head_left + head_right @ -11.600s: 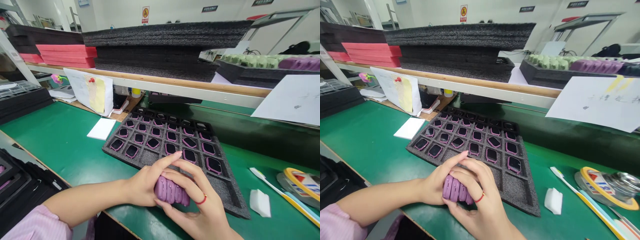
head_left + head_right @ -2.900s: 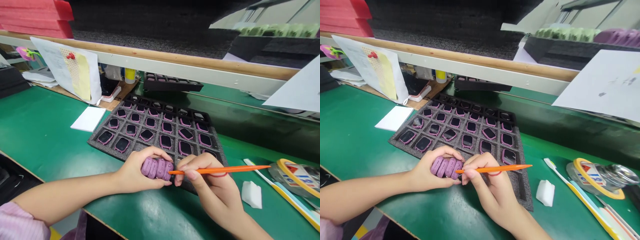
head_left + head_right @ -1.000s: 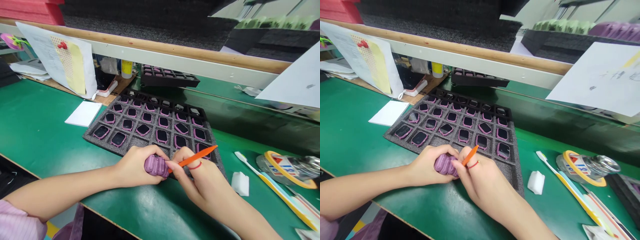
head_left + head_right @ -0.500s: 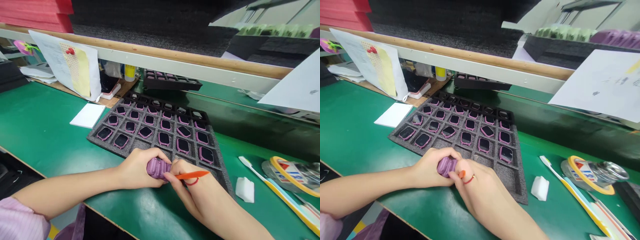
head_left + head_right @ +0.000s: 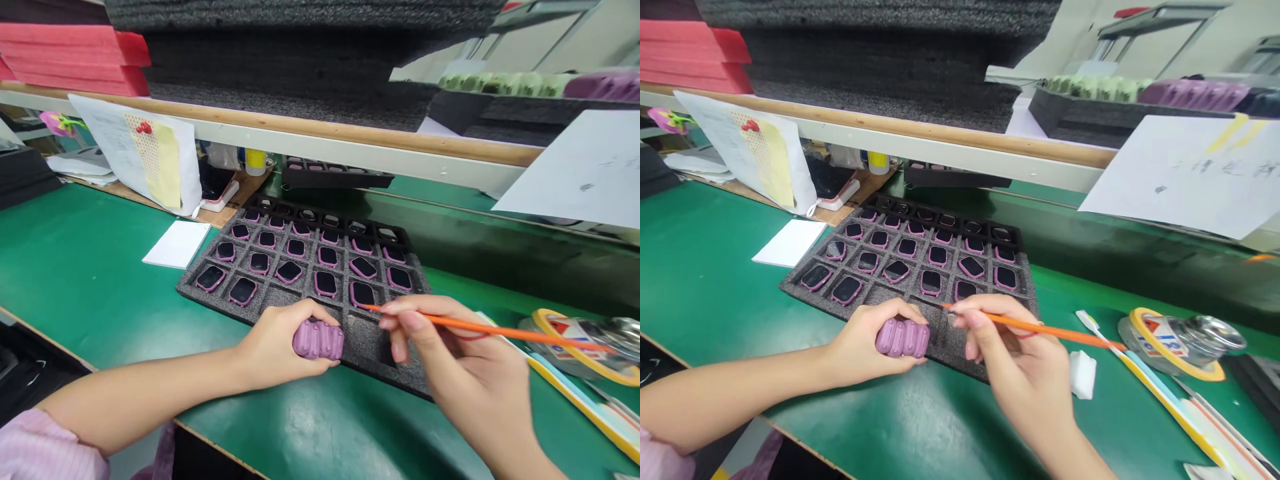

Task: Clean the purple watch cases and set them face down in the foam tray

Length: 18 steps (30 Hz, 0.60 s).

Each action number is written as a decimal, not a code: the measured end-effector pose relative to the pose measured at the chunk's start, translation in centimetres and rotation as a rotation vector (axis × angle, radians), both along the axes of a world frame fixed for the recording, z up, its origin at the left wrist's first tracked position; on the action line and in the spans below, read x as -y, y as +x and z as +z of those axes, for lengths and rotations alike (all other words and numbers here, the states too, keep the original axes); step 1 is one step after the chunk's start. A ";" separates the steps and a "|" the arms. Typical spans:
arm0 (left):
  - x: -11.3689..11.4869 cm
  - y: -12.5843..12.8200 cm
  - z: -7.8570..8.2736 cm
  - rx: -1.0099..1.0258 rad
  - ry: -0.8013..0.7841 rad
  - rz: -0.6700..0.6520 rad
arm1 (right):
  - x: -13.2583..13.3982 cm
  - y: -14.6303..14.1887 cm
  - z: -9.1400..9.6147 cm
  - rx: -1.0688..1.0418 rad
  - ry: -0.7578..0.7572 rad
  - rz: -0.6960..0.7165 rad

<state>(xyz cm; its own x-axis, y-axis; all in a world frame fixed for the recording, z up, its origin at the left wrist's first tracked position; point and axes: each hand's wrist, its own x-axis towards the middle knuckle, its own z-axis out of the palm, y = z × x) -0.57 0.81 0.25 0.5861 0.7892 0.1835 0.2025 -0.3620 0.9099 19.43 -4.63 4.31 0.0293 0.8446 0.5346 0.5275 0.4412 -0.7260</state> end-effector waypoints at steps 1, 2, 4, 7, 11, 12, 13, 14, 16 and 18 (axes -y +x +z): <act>0.1 0.0 -0.1 0.005 0.017 -0.001 | 0.4 0.1 0.0 -0.019 0.005 -0.038; 0.2 0.1 -0.1 0.010 0.033 -0.002 | 0.8 0.1 -0.1 -0.017 0.013 -0.056; 0.3 0.1 -0.2 0.024 0.064 -0.005 | 1.9 -0.2 -0.7 0.008 0.030 -0.055; 0.5 0.1 -0.2 0.036 0.095 -0.021 | 3.6 -1.0 -2.1 0.083 0.132 -0.064; 0.7 0.2 -0.2 0.013 0.111 -0.029 | 4.7 -1.8 -3.4 0.284 0.301 -0.022; 0.7 0.2 -0.2 0.007 0.114 -0.029 | 4.8 -1.8 -3.5 0.323 0.334 -0.014; 0.7 0.2 -0.2 0.004 0.117 -0.028 | 4.8 -1.9 -3.5 0.353 0.353 -0.015; 0.7 0.2 -0.3 0.001 0.120 -0.030 | 4.8 -1.9 -3.5 0.373 0.359 -0.022; 0.8 0.3 -0.4 -0.002 0.132 -0.031 | 4.8 -2.1 -3.5 0.398 0.329 -0.036; 0.8 0.3 -0.4 -0.008 0.145 -0.030 | 4.9 -2.3 -3.4 0.423 0.290 -0.062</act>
